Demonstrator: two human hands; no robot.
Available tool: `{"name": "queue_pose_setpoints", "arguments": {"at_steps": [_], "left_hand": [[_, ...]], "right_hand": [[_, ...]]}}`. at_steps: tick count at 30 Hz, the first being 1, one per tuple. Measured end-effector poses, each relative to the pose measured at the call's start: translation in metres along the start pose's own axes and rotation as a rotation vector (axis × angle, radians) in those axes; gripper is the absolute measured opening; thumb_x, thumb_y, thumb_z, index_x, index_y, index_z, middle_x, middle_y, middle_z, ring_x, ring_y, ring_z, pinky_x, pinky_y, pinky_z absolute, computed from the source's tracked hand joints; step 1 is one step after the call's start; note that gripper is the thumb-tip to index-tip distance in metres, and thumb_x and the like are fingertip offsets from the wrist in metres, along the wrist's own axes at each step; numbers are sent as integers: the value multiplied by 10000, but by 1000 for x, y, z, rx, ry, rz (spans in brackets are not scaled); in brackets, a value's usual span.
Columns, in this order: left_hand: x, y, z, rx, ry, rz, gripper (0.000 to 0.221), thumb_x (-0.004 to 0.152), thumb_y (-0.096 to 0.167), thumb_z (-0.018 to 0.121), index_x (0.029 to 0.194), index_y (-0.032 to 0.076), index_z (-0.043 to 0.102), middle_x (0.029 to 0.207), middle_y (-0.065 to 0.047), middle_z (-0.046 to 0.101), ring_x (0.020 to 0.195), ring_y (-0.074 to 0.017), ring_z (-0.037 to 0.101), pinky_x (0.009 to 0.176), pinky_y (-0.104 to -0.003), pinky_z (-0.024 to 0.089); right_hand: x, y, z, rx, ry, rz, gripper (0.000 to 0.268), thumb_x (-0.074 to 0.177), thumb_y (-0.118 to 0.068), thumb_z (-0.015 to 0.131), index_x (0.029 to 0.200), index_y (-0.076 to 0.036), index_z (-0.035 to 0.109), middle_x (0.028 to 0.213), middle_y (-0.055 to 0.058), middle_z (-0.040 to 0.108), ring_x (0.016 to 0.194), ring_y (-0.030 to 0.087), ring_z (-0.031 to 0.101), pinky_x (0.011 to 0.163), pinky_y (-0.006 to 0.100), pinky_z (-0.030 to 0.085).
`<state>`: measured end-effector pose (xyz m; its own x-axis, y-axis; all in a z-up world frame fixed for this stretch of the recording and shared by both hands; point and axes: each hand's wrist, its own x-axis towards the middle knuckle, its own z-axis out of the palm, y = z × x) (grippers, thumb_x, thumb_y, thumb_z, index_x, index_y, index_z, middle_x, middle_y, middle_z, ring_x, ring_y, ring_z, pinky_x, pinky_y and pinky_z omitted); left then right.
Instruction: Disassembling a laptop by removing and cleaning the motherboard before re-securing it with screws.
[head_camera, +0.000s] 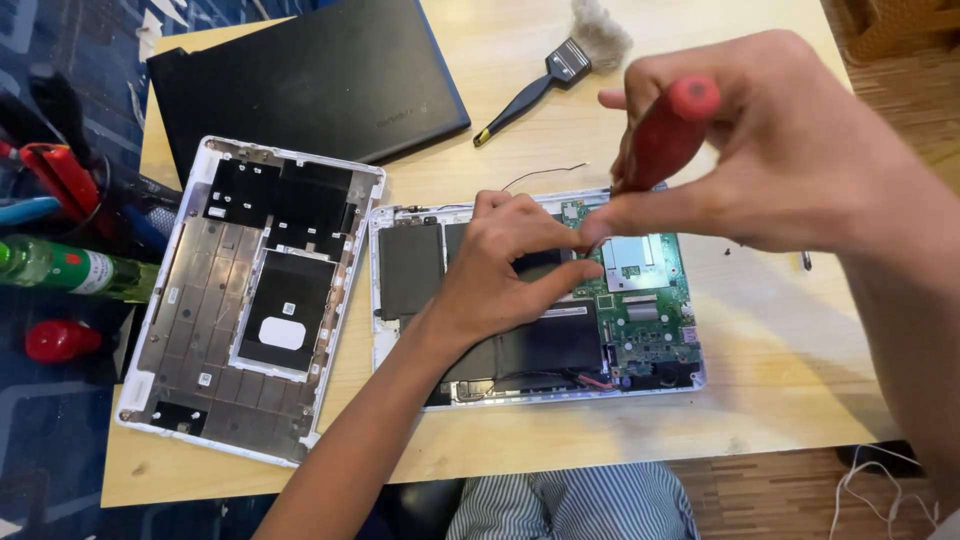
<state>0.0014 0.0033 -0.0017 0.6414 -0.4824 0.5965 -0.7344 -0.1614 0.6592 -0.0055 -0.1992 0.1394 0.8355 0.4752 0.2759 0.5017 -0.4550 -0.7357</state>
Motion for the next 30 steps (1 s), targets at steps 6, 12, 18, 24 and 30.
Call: {"name": "queue_pose_setpoints", "arguments": {"at_steps": [6,12,18,24,30], "left_hand": [[6,12,-7,-25,-97,-29,88,960,203,727,894,146,714,879,58,736,802,-143,662,899,-377,312],[6,13,-8,84,-190,-19,105,1000,195,647,956,142,727,958,70,756,892,-162,669,926,-422,278],[1,7,-4,148,-106,14,75,990,150,692,940,205,702,1007,79,722,886,-156,638,887,-408,237],[3,12,-5,100,-96,-28,91,1007,178,666,961,165,743,1080,28,746,1021,-161,710,919,-413,243],[2,14,-5,79,-136,-138,88,980,308,692,1014,230,713,1023,129,746,1024,-133,663,1016,-458,207]], "right_hand": [[4,-1,-13,-53,-190,155,504,588,-266,972,1024,-127,759,918,-23,800,733,106,739,672,255,611],[6,4,-16,298,-197,118,464,708,43,831,1159,22,726,944,155,829,847,181,818,749,230,658],[8,16,1,148,-82,28,572,641,-292,955,675,-135,406,620,-44,408,659,73,490,837,247,642],[3,6,-21,418,-299,-27,609,812,-41,691,1387,52,512,1213,194,740,1092,211,736,928,300,620],[1,7,-18,239,-166,60,312,646,22,898,923,22,754,869,119,822,814,138,773,783,208,627]]}}
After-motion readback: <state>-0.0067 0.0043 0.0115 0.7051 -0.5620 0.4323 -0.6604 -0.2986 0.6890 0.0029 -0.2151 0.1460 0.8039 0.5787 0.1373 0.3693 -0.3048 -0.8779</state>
